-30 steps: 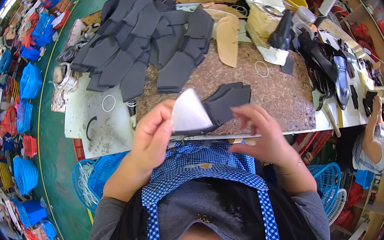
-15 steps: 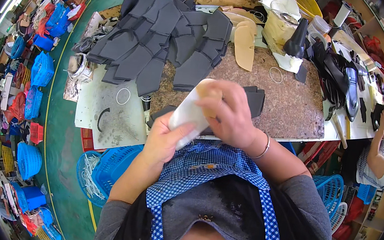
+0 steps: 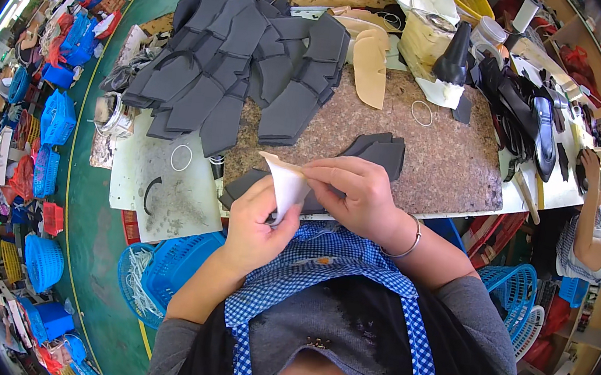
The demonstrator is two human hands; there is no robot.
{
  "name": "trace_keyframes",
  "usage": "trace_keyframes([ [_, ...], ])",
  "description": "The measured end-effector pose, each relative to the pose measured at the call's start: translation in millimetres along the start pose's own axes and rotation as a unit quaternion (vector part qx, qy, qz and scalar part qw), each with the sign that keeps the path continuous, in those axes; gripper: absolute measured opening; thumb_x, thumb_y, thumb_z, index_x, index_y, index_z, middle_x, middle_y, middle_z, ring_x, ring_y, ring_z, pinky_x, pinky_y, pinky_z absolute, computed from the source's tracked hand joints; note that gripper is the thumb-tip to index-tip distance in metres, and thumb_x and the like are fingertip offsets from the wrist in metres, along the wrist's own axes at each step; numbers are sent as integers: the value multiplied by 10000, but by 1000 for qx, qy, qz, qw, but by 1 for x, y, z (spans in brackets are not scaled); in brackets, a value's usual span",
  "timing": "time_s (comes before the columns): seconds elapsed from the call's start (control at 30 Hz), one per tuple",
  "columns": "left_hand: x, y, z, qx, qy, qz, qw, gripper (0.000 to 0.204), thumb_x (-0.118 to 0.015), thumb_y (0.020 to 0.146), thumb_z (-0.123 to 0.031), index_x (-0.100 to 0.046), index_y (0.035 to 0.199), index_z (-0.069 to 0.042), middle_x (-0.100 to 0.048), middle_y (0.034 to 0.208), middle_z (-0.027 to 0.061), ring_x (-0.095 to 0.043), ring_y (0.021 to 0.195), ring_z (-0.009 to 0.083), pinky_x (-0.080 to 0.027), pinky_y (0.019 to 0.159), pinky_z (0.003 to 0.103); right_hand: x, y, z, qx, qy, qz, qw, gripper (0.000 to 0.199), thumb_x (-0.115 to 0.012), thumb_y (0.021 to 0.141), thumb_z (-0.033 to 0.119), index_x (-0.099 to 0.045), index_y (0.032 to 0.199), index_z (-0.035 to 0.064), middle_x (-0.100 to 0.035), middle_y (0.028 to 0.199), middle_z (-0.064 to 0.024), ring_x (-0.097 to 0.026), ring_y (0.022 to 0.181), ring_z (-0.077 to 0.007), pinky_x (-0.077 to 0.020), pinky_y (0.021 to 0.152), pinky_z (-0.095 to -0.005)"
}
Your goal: The person peels backing from padding pieces and sticks them onto shoe components by hand. The person places the assembled components into a blue basket, dumps more shoe parts onto the workbench from another basket, and attaches additional padding pieces to them.
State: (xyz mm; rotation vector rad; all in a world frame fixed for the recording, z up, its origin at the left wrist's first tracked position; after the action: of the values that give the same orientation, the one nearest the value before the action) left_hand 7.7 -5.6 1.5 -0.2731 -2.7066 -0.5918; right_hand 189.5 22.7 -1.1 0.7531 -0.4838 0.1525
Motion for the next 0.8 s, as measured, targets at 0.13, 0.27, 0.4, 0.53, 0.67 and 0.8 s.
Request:
trace_keyframes([
  [0.13, -1, -2, 0, -14, 29, 11, 999, 162, -663, 767, 4, -640, 927, 8, -649, 895, 139, -624, 754, 248, -488, 671, 311, -1, -3, 1, 60, -58, 14, 996, 178, -701, 732, 36, -664, 902, 1, -682, 883, -118, -678, 759, -280, -556, 673, -352],
  [0.27, 1, -9, 1, 70, -29, 33, 997, 174, -666, 768, -1, -641, 940, 5, -650, 875, 140, -637, 743, 266, -498, 669, 325, 3, -3, 2, 60, -41, 30, 997, 209, -693, 718, 34, -656, 920, 1, -684, 876, -119, -678, 735, -276, -556, 641, -347],
  [0.4, 1, -6, -10, 49, 4, 58, 997, 199, -666, 777, -14, -644, 974, 3, -648, 863, 140, -645, 730, 261, -501, 663, 326, 0, -8, 11, 75, -96, -26, 992, 175, -667, 724, -4, -654, 899, 7, -673, 862, -147, -678, 734, -277, -551, 627, -326],
  [0.53, 1, 2, -15, -23, 8, 105, 994, 255, -654, 802, -44, -641, 1053, 0, -652, 886, 151, -654, 745, 256, -505, 685, 323, 9, -19, -2, -68, 25, -3, 997, 105, -620, 816, 13, -638, 919, 13, -660, 838, -141, -668, 707, -215, -536, 625, -295],
  [0.67, 11, -2, 3, 141, -260, 188, 937, 325, -642, 823, -48, -611, 1135, 38, -684, 985, 119, -670, 821, 212, -516, 734, 304, 28, -43, -52, -405, 296, -190, 844, 165, -494, 978, 139, -599, 985, 12, -625, 806, -61, -601, 704, -97, -509, 646, -255],
  [0.8, 20, -10, 8, 250, -486, 104, 831, 334, -658, 828, -48, -610, 1145, 47, -682, 994, 130, -658, 846, 160, -516, 762, 271, 100, -72, -62, -362, -69, -21, 929, 194, -590, 893, 122, -597, 1055, 15, -612, 792, -91, -623, 734, -244, -524, 692, -326],
])
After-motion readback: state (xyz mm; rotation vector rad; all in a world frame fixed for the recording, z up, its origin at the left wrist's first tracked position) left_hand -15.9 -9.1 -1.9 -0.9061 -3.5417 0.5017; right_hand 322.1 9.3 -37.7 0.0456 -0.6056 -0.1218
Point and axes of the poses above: each hand's wrist, its own y-axis towards the middle knuckle, its own x-axis out of the back of the hand, z = x × y, the point moved 1 cm from there along y, towards the middle knuckle
